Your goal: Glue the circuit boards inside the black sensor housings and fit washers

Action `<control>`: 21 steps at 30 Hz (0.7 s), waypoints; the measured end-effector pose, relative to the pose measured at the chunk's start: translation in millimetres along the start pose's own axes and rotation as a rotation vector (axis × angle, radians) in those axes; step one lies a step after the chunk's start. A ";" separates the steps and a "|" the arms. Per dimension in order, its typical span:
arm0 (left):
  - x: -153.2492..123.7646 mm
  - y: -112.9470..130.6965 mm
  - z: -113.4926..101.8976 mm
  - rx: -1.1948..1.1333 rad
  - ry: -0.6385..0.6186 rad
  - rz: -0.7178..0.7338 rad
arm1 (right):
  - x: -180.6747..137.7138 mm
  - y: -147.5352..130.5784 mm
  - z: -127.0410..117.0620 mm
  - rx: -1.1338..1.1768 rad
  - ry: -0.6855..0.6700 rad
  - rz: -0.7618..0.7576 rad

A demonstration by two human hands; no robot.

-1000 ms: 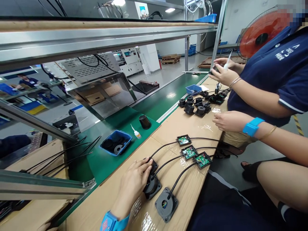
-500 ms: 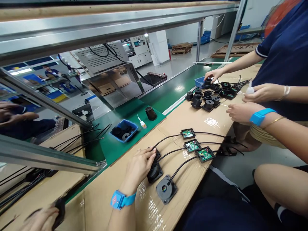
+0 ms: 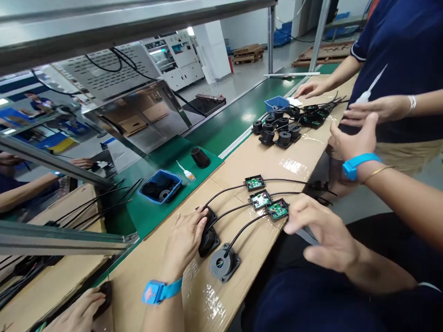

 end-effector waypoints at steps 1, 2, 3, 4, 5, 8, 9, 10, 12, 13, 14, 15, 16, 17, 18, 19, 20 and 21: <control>-1.6 -0.2 1.5 0.001 0.003 0.000 | -2.0 -3.9 10.0 0.074 -0.061 -0.013; -3.3 -0.3 2.6 0.000 0.005 -0.002 | -1.2 -3.7 17.3 0.129 -0.108 -0.016; -5.0 -0.2 3.2 -0.002 0.006 -0.004 | 1.8 0.0 21.7 0.150 -0.129 -0.007; -6.7 0.2 3.2 -0.006 0.007 -0.008 | 6.2 6.1 23.5 0.134 -0.120 0.010; -8.3 0.7 2.7 -0.012 0.008 -0.011 | 11.1 12.9 24.4 0.125 -0.120 0.020; -10.6 1.8 -0.5 -0.038 0.020 -0.023 | 27.6 29.5 26.9 0.112 -0.178 0.017; -10.5 1.3 -1.5 -0.049 0.026 -0.028 | 34.1 33.0 28.6 0.104 -0.220 0.004; -10.1 0.3 -2.3 -0.062 0.031 -0.034 | 41.7 35.7 30.9 0.091 -0.270 -0.017; -8.5 -3.3 -3.0 -0.089 0.041 -0.050 | 60.5 40.9 37.9 0.068 -0.378 -0.080; -7.8 -5.6 -3.0 -0.104 0.045 -0.060 | 71.8 44.3 43.1 0.057 -0.431 -0.114; -7.2 -7.7 -2.9 -0.119 0.050 -0.069 | 83.9 48.9 49.8 0.045 -0.481 -0.144; -7.0 -9.6 -2.7 -0.134 0.052 -0.078 | 96.4 54.5 58.4 0.031 -0.531 -0.168; -7.0 -11.1 -2.5 -0.145 0.055 -0.088 | 108.6 61.0 68.9 0.011 -0.582 -0.189; -7.2 -12.1 -2.8 -0.149 0.067 -0.098 | 119.8 67.8 81.1 -0.014 -0.630 -0.208; -7.7 -12.8 -3.7 -0.144 0.087 -0.108 | 129.6 74.5 94.5 -0.041 -0.674 -0.229; -8.1 -13.1 -5.0 -0.130 0.113 -0.114 | 137.5 80.5 108.4 -0.064 -0.712 -0.252; -8.4 -13.0 -6.8 -0.106 0.141 -0.111 | 143.4 85.7 122.3 -0.084 -0.745 -0.270; -8.5 -12.4 -8.7 -0.073 0.164 -0.096 | 147.3 90.1 135.5 -0.098 -0.775 -0.282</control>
Point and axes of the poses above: each hand's wrist, its own x-axis towards the middle knuckle, its own z-axis out of the palm, y = z × x, the point moved 4 cm from there along x, towards the middle knuckle, and after that the axes turned 3 degrees about x, right-handed, at the moved point
